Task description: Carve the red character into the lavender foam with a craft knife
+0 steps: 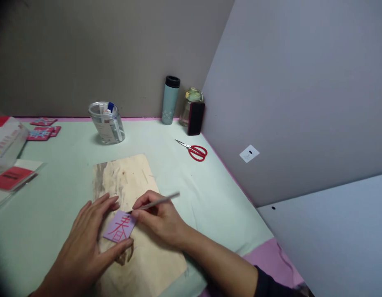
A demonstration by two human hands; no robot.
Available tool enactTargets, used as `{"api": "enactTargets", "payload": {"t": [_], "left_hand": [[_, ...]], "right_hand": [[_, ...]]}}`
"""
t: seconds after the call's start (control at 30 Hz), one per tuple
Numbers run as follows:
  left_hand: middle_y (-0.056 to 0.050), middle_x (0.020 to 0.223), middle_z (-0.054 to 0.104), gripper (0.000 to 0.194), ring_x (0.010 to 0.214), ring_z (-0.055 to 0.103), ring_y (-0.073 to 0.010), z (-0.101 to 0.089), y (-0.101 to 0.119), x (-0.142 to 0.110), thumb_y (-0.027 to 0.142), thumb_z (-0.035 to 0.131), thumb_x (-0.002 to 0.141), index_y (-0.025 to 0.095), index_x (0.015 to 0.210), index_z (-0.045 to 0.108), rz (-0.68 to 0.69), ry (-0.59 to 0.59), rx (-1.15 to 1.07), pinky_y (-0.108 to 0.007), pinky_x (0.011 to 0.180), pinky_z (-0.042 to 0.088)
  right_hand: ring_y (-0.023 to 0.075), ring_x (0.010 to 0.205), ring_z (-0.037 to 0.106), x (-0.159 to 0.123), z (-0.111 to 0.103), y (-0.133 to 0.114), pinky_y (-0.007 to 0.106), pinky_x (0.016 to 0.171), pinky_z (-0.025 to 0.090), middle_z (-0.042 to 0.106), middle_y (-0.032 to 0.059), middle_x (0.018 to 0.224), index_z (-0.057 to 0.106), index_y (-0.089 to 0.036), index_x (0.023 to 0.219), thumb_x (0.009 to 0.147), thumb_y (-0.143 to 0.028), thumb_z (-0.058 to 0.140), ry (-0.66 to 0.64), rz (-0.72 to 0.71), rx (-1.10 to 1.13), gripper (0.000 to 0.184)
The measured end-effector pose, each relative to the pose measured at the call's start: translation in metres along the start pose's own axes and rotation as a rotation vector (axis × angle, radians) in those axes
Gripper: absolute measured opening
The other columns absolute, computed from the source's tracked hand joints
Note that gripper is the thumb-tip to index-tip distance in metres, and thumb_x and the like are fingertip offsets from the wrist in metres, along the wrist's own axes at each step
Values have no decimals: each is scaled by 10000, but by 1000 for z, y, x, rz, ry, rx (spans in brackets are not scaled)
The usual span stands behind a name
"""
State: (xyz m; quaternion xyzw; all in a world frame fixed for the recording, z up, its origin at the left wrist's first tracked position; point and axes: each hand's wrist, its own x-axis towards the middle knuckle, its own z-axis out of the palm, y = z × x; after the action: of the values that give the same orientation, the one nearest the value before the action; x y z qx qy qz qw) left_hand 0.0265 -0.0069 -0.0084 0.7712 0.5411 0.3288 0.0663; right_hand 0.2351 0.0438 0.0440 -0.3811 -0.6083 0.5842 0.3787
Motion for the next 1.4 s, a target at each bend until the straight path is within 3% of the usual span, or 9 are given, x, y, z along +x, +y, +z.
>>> {"api": "enactTargets", "payload": {"t": [0.2,0.37,0.5,0.67,0.87,1.4], "left_hand": [[-154,1303,659,640,1346,552,-365,0,4,-1,396,602,941,166,1488,362,41,9,16,-621,1202,318],[-157,1368,648,597,1362,556,-372,1,0,-4,379,591,938,178,1461,385,59,-4,27,-621,1198,324],[-143,1367,661,574,1365,562,-364,0,0,-5,375,588,934,190,1444,401,65,-12,34,-608,1202,328],[-146,1354,676,517,1330,594,-356,-4,1,-2,337,559,942,184,1416,423,93,-9,51,-601,1188,332],[-155,1332,684,500,1309,608,-347,-2,3,-1,308,547,948,167,1411,424,107,-14,49,-588,1190,316],[-125,1305,681,489,1331,574,-334,-3,3,-1,313,554,959,180,1412,428,118,-14,38,-567,1209,274]], "right_hand": [[141,696,534,-6,2,-3,276,658,445,587,7,786,621,-176,867,983,-283,608,-23,-181,-273,158],[130,644,546,-8,3,0,259,603,437,614,5,772,632,-182,849,986,-335,645,-29,-224,-327,206],[133,647,519,-11,2,1,260,598,426,593,1,763,606,-189,848,967,-280,628,15,-244,-339,151],[136,633,492,-12,2,-3,263,581,406,558,-6,735,561,-196,816,936,-234,604,-11,-273,-353,133],[160,714,559,-13,1,-7,287,649,450,604,30,798,569,-197,865,976,-193,544,-81,-382,-498,114],[165,740,550,-11,3,-6,308,675,452,596,28,812,539,-209,885,996,-192,500,-117,-405,-555,119]]}}
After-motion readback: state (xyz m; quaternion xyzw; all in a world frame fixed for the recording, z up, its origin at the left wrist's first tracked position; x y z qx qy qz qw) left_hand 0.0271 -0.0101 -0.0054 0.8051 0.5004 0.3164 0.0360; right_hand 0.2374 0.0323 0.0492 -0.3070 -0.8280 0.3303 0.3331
